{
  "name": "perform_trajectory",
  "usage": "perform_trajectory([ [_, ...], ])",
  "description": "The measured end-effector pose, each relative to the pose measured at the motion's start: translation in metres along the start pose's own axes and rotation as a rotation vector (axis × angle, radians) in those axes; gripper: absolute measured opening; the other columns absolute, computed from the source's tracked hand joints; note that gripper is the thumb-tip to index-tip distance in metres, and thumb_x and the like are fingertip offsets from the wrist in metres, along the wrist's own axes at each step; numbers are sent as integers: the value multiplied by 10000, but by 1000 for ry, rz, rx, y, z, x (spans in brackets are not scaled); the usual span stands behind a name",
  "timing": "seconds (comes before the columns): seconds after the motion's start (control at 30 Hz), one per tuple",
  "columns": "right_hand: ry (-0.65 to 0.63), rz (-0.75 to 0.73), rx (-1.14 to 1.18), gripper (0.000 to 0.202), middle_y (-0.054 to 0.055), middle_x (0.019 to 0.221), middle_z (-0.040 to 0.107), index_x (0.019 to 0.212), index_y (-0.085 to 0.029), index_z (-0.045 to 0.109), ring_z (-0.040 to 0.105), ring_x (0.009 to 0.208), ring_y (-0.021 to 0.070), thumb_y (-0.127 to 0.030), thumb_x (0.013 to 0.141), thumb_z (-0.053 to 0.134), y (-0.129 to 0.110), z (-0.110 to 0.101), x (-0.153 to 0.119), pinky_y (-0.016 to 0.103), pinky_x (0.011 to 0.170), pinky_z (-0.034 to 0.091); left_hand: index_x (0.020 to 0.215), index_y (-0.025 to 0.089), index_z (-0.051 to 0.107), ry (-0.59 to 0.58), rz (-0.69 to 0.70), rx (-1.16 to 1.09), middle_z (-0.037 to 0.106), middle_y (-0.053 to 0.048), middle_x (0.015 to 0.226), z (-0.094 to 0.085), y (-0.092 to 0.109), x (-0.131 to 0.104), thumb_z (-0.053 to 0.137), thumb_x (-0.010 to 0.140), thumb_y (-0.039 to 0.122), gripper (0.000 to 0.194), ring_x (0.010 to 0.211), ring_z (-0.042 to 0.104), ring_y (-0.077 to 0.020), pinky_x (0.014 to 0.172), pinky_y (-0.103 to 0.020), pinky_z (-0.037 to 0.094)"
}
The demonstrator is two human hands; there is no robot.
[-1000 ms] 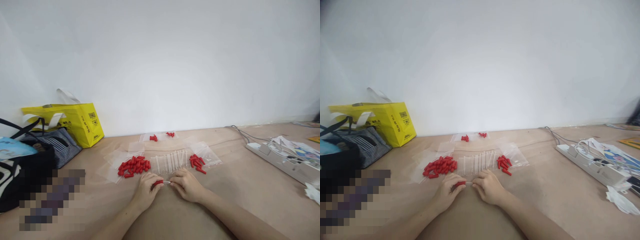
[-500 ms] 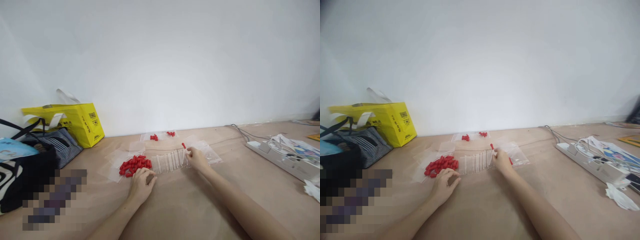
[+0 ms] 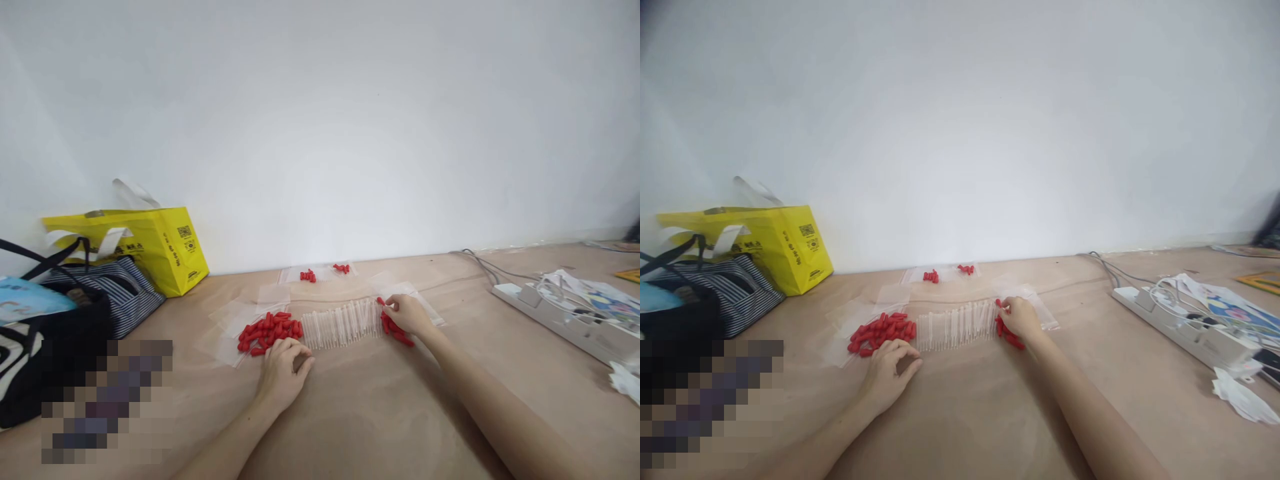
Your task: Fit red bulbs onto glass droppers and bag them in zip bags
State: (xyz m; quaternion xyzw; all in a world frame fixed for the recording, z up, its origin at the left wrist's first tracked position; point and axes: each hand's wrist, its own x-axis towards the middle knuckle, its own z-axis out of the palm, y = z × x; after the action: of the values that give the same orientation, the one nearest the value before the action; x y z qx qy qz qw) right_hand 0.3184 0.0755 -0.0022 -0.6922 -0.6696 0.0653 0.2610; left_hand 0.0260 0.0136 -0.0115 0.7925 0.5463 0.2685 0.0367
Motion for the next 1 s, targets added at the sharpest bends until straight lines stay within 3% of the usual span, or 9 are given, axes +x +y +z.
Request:
perform_trajectory([
  [0.13, -83, -325, -99, 161, 60, 792, 583, 819, -215, 674, 512, 796, 187, -246, 708, 562, 2, -6, 1, 278, 736, 364, 709, 217, 621, -1, -3, -13, 614, -13, 777, 0, 0, 1, 543, 725, 242, 83, 802, 516, -210, 708, -353, 360],
  [0.2, -102, -413, -139, 127, 61, 786, 566, 755, -222, 681, 490, 804, 194, -236, 713, 562, 4, -6, 0, 294, 749, 361, 709, 216, 620, -6, -2, -21, 613, -12, 775, 0, 0, 1, 542, 724, 242, 83, 804, 515, -211, 714, -359, 360],
  [0.3, -96, -459, -134, 127, 59, 787, 555, 682, -219, 672, 471, 803, 195, -204, 724, 554, 5, -3, 0, 310, 752, 362, 710, 218, 617, -4, 11, -21, 611, -12, 777, 0, 0, 1, 541, 728, 249, 84, 803, 516, -211, 717, -361, 364],
  [0.43, -6, -506, 16, 122, 65, 847, 558, 765, -197, 647, 479, 829, 188, -204, 759, 525, 0, 1, 0, 314, 752, 372, 698, 218, 611, 35, 19, 14, 608, -15, 775, 2, 1, 0, 518, 754, 279, 124, 797, 518, -212, 706, -352, 367],
  [0.53, 59, -545, 199, 139, 61, 842, 563, 822, -174, 597, 498, 812, 166, -205, 805, 463, -15, 7, -9, 289, 733, 378, 703, 212, 605, 69, 65, 72, 610, -22, 790, -2, 2, 5, 482, 785, 268, 158, 799, 515, -206, 707, -338, 360],
  [0.63, 83, -595, 233, 156, 47, 799, 575, 845, -171, 554, 507, 761, 153, -190, 839, 399, -33, 17, -29, 280, 700, 357, 774, 222, 615, 16, 128, 186, 618, -21, 841, -9, 2, 20, 446, 811, 232, 173, 845, 511, -199, 746, -330, 346],
  [0.8, 51, -753, 32, 152, 45, 760, 585, 838, -177, 567, 489, 701, 156, -208, 836, 418, -48, 30, -64, 305, 677, 279, 707, 199, 632, -14, -37, 310, 629, -65, 818, -5, 9, 55, 455, 791, 296, 218, 884, 512, -260, 764, -403, 324],
  [1.0, 30, -712, 135, 120, 26, 735, 579, 823, -182, 572, 498, 720, 142, -231, 817, 463, -44, 30, -71, 277, 668, 277, 719, 154, 670, -26, -273, 370, 634, -147, 871, 17, 22, 80, 514, 709, 379, 274, 924, 520, -322, 779, -441, 317],
])
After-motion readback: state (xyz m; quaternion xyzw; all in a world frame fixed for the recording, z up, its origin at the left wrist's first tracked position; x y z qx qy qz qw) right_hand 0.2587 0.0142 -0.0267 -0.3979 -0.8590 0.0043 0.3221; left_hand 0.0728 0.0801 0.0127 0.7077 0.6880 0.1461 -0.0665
